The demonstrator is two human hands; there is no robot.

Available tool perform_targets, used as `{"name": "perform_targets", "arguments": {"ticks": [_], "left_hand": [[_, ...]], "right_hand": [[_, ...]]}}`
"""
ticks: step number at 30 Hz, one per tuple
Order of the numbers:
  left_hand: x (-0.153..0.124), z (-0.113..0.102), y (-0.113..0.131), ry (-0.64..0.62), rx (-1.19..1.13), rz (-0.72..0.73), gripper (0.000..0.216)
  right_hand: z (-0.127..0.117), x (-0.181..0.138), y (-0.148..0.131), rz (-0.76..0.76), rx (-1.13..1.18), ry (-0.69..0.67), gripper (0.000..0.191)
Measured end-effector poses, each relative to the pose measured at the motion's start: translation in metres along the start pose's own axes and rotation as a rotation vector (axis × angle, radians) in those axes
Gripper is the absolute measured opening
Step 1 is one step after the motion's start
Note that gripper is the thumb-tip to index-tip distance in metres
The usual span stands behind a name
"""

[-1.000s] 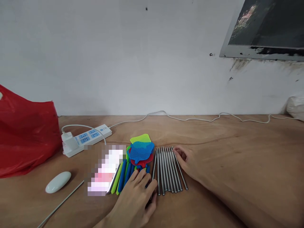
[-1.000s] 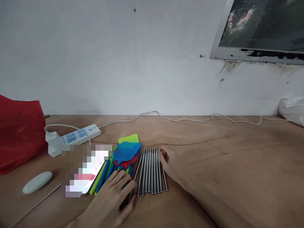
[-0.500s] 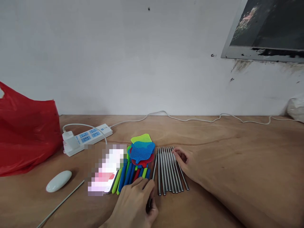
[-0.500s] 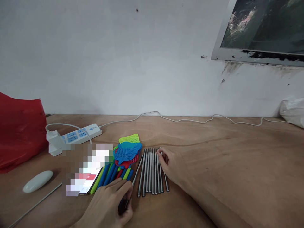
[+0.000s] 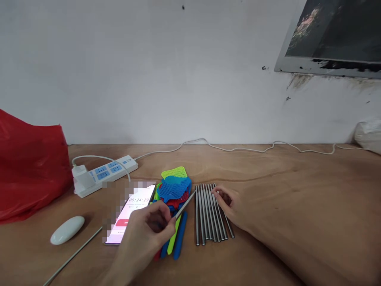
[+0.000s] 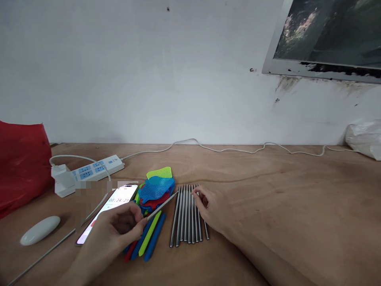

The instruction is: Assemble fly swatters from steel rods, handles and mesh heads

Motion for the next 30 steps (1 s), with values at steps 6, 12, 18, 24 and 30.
{"name": "perform_targets", "arguments": {"ticks": [6,12,18,24,30], "left_hand": [[0.002,0.004,-0.009,-0.088,-0.209,-0.066,0.028],[0.002,0.016,-0.017,-0.192,-0.267,-0.031,0.028],[0.006,0.003,-0.001,-0.130,-0.118,0.129,0.022],[-0.008,0.022,0.031,-0.132,0.578,0.609,0.013],[-0.007,0.044,0.011,-0.245,0.863,0.710,0.032]], "right_hand": [[-0.013,-0.001,-0.018,-0.029,0.010,0.035,0.027],[-0.017,0.001,-0.059,-0.307,0.009,-0.138,0.023],[-0.004,-0.005,-0.060,-0.421,-0.055,-0.237,0.026],[0.005,-0.010,-0.062,-0.438,-0.112,-0.239,0.035],[0.010,-0.007,-0.061,-0.412,-0.179,-0.273,0.043]]}}
Point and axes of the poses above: each hand's wrist, its own x-axis towards the middle knuckle, its own z-axis out of the palm, y = z × x, the point moved 9 cm from there along x, towards the middle knuckle, and after that the axes turned 5 degrees about -x, right-handed, at the moved point
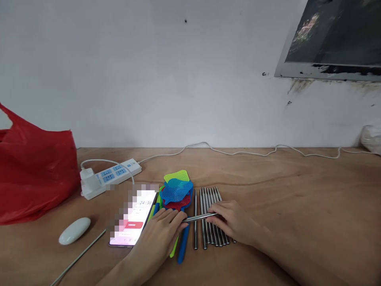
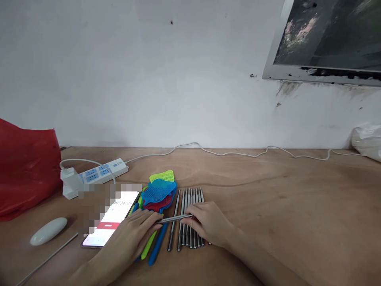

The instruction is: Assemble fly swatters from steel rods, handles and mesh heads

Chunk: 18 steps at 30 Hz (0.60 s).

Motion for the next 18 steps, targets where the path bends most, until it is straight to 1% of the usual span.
{"name": "perform_targets", "arguments": {"ticks": [4,7,10,12,13,14,16,17,18], "left_hand": [[0.001,0.000,-0.005,-0.095,-0.043,-0.046,0.031],[0.002,-0.005,-0.002,-0.164,-0.131,-0.083,0.026],[-0.003,-0.006,0.002,-0.228,-0.188,-0.064,0.025],[-0.010,-0.006,-0.002,-0.261,-0.214,-0.060,0.025],[-0.015,-0.006,-0.006,-0.265,-0.224,-0.063,0.026],[-0.020,-0.010,-0.014,-0.231,-0.214,-0.095,0.027],[-0.030,-0.022,-0.024,-0.136,-0.199,-0.112,0.033],[-0.033,-0.027,-0.027,-0.102,-0.206,-0.117,0.034],[-0.036,-0.031,-0.029,-0.077,-0.205,-0.130,0.036]], "right_hand": [[-0.008,0.002,-0.001,0.006,-0.002,-0.020,0.043],[-0.014,0.003,-0.015,-0.014,-0.013,-0.079,0.041],[-0.022,0.000,-0.024,-0.001,0.013,-0.129,0.039],[-0.024,-0.006,-0.021,0.026,0.069,-0.168,0.038],[-0.025,-0.011,-0.014,0.062,0.097,-0.174,0.039],[-0.028,-0.016,-0.005,0.101,0.118,-0.157,0.039],[-0.034,-0.029,0.020,0.222,0.119,-0.099,0.039],[-0.033,-0.035,0.027,0.235,0.101,-0.106,0.039],[-0.034,-0.041,0.035,0.281,0.087,-0.092,0.040]]}}
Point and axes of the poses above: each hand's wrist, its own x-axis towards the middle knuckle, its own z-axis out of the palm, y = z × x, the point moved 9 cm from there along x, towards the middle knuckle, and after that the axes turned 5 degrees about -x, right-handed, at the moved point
